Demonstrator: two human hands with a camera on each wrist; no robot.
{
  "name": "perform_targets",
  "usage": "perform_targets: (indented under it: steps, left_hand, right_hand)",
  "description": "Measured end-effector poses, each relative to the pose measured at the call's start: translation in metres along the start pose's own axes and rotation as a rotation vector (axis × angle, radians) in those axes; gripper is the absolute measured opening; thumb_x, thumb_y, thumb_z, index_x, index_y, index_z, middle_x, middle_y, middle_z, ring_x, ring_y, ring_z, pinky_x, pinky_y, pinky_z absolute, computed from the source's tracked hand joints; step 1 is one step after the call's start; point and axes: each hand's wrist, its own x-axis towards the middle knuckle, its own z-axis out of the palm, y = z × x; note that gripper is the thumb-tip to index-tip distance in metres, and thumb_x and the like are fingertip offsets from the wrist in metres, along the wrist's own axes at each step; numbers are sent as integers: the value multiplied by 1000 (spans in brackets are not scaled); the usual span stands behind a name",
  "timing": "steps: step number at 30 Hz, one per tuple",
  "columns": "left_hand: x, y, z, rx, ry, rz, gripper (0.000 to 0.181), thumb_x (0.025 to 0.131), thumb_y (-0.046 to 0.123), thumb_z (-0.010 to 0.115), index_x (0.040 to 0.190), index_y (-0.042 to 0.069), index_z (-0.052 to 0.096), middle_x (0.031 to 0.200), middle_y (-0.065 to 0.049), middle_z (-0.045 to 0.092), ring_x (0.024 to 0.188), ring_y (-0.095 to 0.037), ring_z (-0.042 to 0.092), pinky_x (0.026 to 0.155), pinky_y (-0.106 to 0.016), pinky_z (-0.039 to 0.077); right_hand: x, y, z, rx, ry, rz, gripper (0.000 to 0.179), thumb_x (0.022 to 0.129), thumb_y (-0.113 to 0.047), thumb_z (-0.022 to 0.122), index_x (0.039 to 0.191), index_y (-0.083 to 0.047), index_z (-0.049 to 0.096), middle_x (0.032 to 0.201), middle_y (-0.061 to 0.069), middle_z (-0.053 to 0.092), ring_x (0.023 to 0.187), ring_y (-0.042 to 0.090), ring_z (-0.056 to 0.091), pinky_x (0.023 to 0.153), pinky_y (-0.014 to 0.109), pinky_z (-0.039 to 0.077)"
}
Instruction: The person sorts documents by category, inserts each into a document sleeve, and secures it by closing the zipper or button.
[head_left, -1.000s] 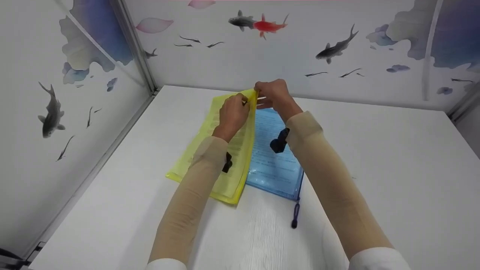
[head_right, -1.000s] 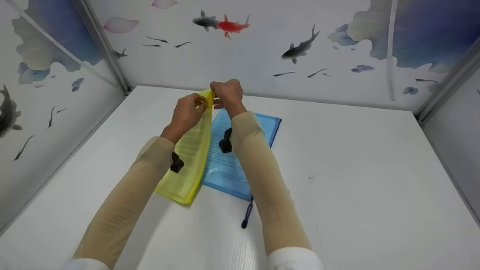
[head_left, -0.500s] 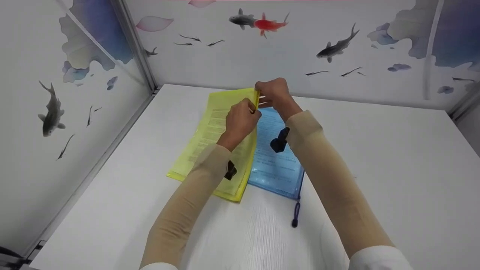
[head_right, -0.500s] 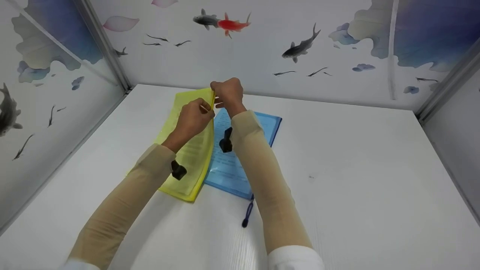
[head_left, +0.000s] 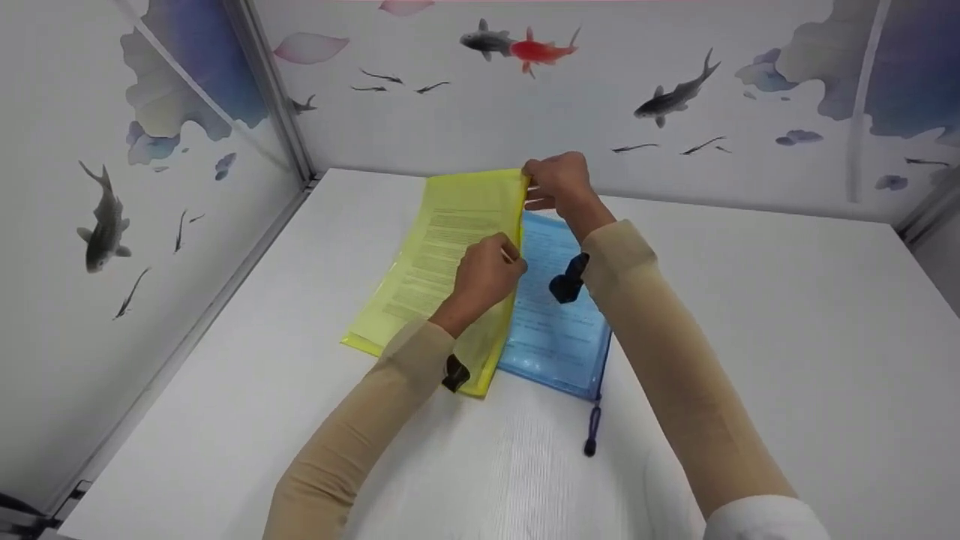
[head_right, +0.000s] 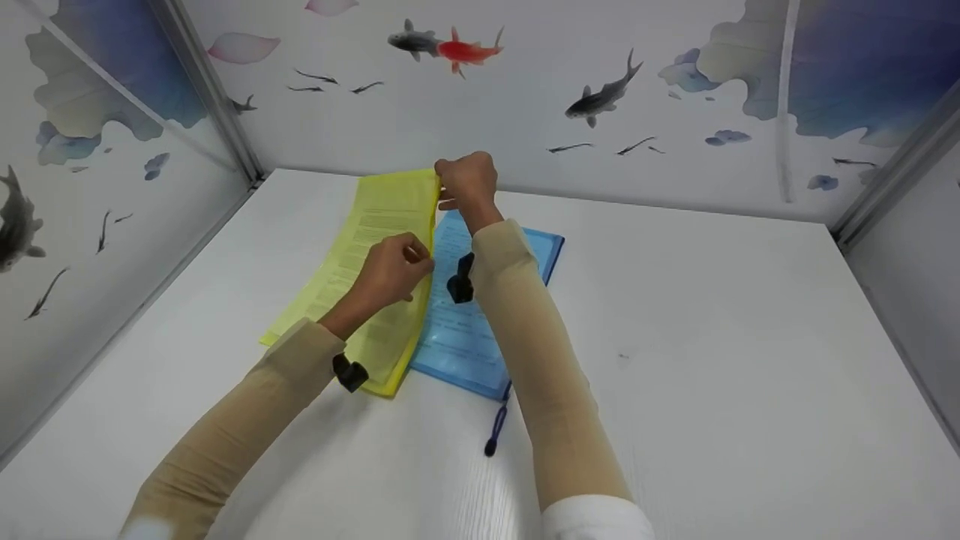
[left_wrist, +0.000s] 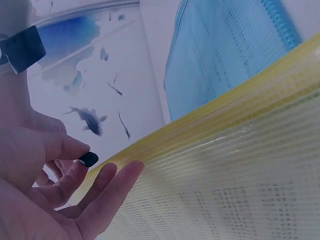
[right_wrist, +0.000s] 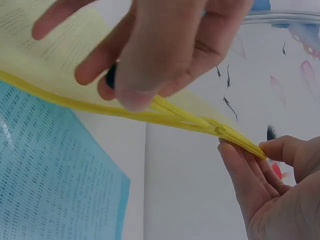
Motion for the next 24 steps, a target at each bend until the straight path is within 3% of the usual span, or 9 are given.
perform_targets:
  steps: [4, 9, 16, 24]
  left_hand:
    - [-8, -5, 0, -21, 7, 4, 12, 89, 22, 56, 93, 11, 59, 89, -5, 67, 68, -16, 62, 53, -24, 45]
    - [-20, -9, -1, -54, -30, 11, 12, 89, 21, 55, 93, 11, 58, 89, -6, 66, 69, -15, 61, 53, -23, 46]
    - [-31, -11, -5, -283, -109, -59, 11, 91, 19, 53, 95, 9, 53, 86, -10, 61, 71, -26, 64, 50, -31, 54]
    - [-43, -18, 0, -375, -209, -122, 10, 90, 16, 53, 94, 8, 53, 91, -16, 62, 79, -33, 65, 50, -35, 55]
  right_hand:
    - [1, 1, -1, 27, -15, -12, 32, 88, -18, 56, 114, 0, 59, 108, 14, 64, 83, 21, 70, 66, 29, 58]
    - [5, 3, -2, 53, -21, -7, 31, 88, -17, 57, 113, 1, 59, 107, 14, 65, 82, 20, 70, 65, 29, 58]
    - [7, 3, -6, 69, -31, 14, 32, 88, -18, 58, 114, 1, 59, 107, 13, 64, 82, 20, 70, 66, 28, 57]
    - [7, 0, -16, 70, -3, 1, 33, 90, -20, 57, 117, -1, 59, 108, 12, 65, 83, 19, 70, 69, 28, 57]
